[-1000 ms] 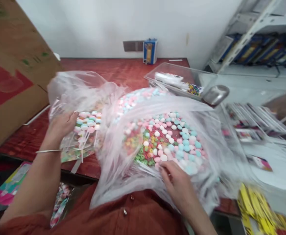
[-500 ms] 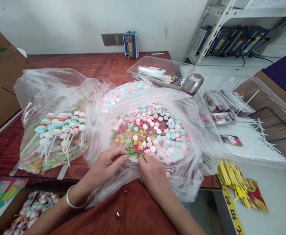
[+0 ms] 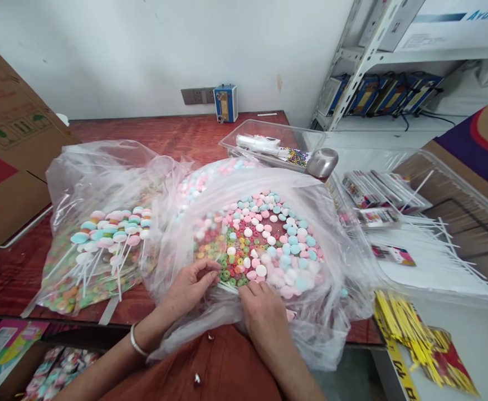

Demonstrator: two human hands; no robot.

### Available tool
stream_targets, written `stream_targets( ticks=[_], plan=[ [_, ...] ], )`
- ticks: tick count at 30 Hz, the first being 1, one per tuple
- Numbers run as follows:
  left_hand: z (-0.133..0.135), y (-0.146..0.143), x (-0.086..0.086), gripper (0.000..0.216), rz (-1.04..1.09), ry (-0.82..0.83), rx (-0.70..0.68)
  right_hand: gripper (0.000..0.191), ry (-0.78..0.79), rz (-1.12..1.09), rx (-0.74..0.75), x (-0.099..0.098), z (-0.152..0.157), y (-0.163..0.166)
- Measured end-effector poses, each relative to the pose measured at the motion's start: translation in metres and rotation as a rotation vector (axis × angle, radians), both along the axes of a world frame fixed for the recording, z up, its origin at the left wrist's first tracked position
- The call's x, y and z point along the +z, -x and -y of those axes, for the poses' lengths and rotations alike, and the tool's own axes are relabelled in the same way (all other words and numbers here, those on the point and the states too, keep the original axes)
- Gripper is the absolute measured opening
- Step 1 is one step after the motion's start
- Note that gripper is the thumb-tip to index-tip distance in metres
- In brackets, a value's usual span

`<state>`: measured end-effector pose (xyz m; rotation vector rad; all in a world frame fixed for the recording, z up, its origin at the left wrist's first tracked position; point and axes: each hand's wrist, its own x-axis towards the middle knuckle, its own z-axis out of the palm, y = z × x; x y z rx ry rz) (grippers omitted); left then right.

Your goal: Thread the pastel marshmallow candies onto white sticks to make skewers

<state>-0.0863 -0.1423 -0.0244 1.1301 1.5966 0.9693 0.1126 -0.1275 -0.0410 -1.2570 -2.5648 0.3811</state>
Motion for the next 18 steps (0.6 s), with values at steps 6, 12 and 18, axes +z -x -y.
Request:
stream_targets(
  ticks=[6,12,18],
  plan=[
    [-0.005,-0.006,0.017,0.025,0.25,0.052,-0.132,0.025,-0.03,-0.373,-0.088,0.011,-0.006,-0.012],
    [-0.024,-0.025,0.033,0.027,0.419,-0.021,-0.104,0.024,-0.109,-0.414,-0.126,0.027,-0.017,-0.01],
    [-0.04,-0.025,0.036,0.023,0.477,-0.092,-0.071,0.024,-0.21,-0.41,-0.137,0.035,-0.028,-0.012]
  ],
)
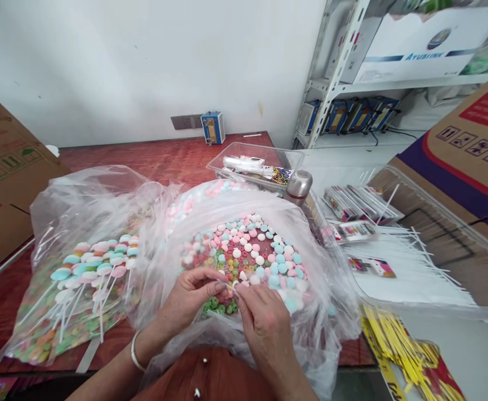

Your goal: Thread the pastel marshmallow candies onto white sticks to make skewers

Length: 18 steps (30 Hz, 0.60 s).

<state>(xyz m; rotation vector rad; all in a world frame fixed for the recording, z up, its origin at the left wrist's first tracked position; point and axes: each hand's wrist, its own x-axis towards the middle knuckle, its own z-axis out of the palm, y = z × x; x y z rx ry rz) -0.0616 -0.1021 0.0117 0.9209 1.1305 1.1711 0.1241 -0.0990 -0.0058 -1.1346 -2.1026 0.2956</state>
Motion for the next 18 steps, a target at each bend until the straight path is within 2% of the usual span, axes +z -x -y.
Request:
stream_targets(
  ticks=[3,5,7,10,13,18],
  plan=[
    [-0.014,0.008,0.003,0.025,0.015,-0.026,0.073,0.03,0.068,0.008,0.058,0.001,0.0,-0.007],
    [-0.03,0.013,0.002,0.033,-0.07,-0.047,0.03,0.032,0.213,0.014,0.08,0.0,0.002,-0.016],
    [-0.051,0.015,-0.002,0.034,-0.305,-0.114,-0.048,0.031,0.383,-0.004,0.007,-0.002,0.003,-0.026],
    [-0.086,0.006,-0.014,0.023,-0.797,-0.317,-0.154,0.034,0.55,-0.099,-0.164,-0.003,0.005,-0.041],
    [-0.116,-0.014,-0.026,0.029,-1.054,-0.477,-0.293,0.036,0.603,-0.197,-0.227,-0.005,0.005,-0.049],
    [-0.141,-0.041,-0.041,0.029,-1.074,-0.551,-0.492,0.034,0.594,-0.289,-0.259,-0.012,0.004,-0.051]
  ],
)
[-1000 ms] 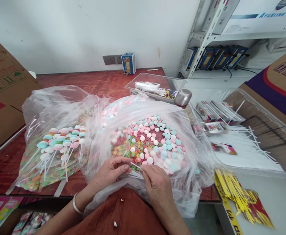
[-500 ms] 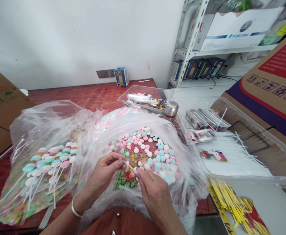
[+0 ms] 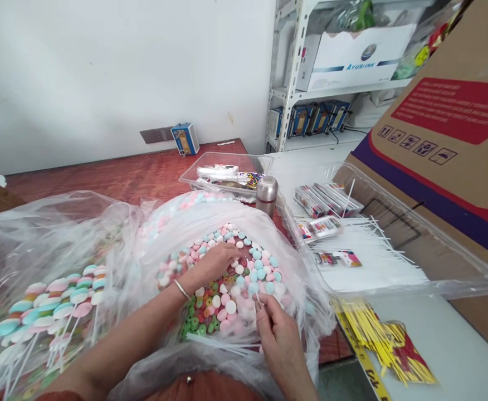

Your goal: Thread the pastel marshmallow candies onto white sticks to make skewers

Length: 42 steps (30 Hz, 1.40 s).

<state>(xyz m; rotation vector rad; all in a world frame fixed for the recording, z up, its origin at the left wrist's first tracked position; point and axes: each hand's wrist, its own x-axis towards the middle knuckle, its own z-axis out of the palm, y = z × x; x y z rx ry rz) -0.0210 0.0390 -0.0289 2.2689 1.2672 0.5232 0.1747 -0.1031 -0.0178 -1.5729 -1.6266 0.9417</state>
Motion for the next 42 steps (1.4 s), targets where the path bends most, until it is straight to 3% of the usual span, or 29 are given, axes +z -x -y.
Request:
stream_targets(
  ticks=[3,8,10,17,22,27,32,34,38,42],
  plan=[
    [-0.005,0.0,-0.006,0.023,0.005,-0.001,0.05,0.034,-0.004,-0.025,-0.028,-0.007,-0.001,0.0],
    [-0.011,0.012,-0.008,0.024,0.037,-0.066,0.299,0.035,0.006,-0.05,-0.019,-0.014,-0.004,0.001],
    [-0.016,0.011,-0.009,0.023,0.048,-0.095,0.336,0.035,0.024,-0.055,-0.014,-0.015,-0.006,0.002],
    [-0.035,-0.029,-0.017,0.017,0.033,-0.175,0.133,0.037,0.06,-0.094,0.01,-0.02,-0.006,0.003],
    [-0.039,-0.036,-0.027,0.022,-0.047,-0.182,0.001,0.037,0.069,-0.089,-0.029,-0.025,-0.003,-0.003],
    [-0.047,-0.037,-0.032,0.025,-0.071,-0.164,0.024,0.035,0.048,-0.086,-0.012,-0.027,-0.005,-0.001],
    [-0.032,-0.031,-0.01,0.017,-0.006,-0.139,0.142,0.037,0.019,-0.077,-0.016,-0.019,-0.008,0.002],
    [-0.011,-0.023,0.004,0.021,0.121,-0.015,0.209,0.036,-0.058,-0.046,-0.047,-0.014,-0.012,0.006],
    [0.039,-0.009,0.024,0.03,0.793,0.551,0.316,0.03,-0.258,-0.047,-0.111,-0.003,-0.027,0.024],
    [0.072,-0.004,0.035,0.037,1.061,0.699,0.35,0.021,-0.326,-0.108,-0.064,0.0,-0.043,0.044]
  ],
)
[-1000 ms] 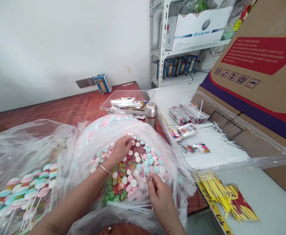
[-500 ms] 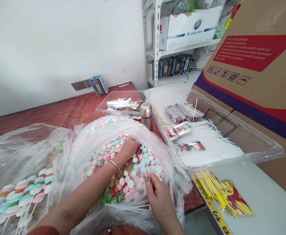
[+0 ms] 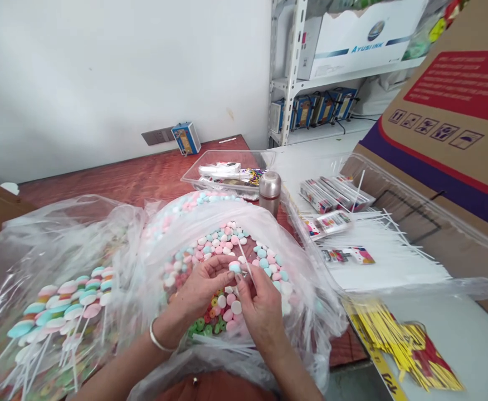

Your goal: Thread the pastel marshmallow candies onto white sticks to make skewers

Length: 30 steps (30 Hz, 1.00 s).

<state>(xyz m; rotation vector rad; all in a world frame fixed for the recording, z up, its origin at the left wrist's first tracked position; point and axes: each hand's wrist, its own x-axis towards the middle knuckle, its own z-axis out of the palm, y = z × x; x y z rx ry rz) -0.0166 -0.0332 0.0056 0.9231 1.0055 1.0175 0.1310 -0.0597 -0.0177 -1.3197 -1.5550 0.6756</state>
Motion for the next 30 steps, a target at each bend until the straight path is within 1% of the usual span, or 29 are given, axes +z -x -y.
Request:
stream_targets(
  ticks=[3,6,11,13,15,17,19,21,23,30],
  plan=[
    [0.01,0.003,0.003,0.041,0.051,0.029,0.004,0.015,-0.068,0.0,0.077,-0.001,-0.006,0.004],
    [0.013,0.004,0.002,0.042,0.055,0.044,0.023,0.015,-0.09,0.029,0.133,0.0,-0.008,0.002],
    [0.012,0.0,-0.003,0.043,0.084,0.089,0.12,0.018,-0.044,0.092,0.114,0.01,-0.008,-0.001],
    [0.01,-0.001,-0.003,0.041,0.098,0.109,0.184,0.025,0.032,0.106,0.08,0.015,-0.004,-0.001],
    [0.007,0.0,-0.003,0.04,0.111,0.122,0.252,0.033,0.151,0.12,0.063,0.018,0.005,-0.002],
    [0.004,0.002,-0.003,0.041,0.131,0.124,0.318,0.039,0.254,0.13,0.108,0.019,0.015,-0.004],
    [0.002,0.004,-0.003,0.042,0.149,0.114,0.351,0.045,0.312,0.103,0.203,0.02,0.026,-0.005],
    [0.0,0.005,-0.002,0.04,0.153,0.099,0.362,0.048,0.363,0.031,0.274,0.022,0.033,-0.004],
    [0.0,0.005,-0.002,0.04,0.147,0.089,0.367,0.048,0.433,-0.051,0.306,0.025,0.037,-0.002],
    [0.0,0.003,-0.002,0.038,0.105,0.065,0.391,0.05,0.651,-0.338,0.308,0.033,0.037,0.004]
  ],
)
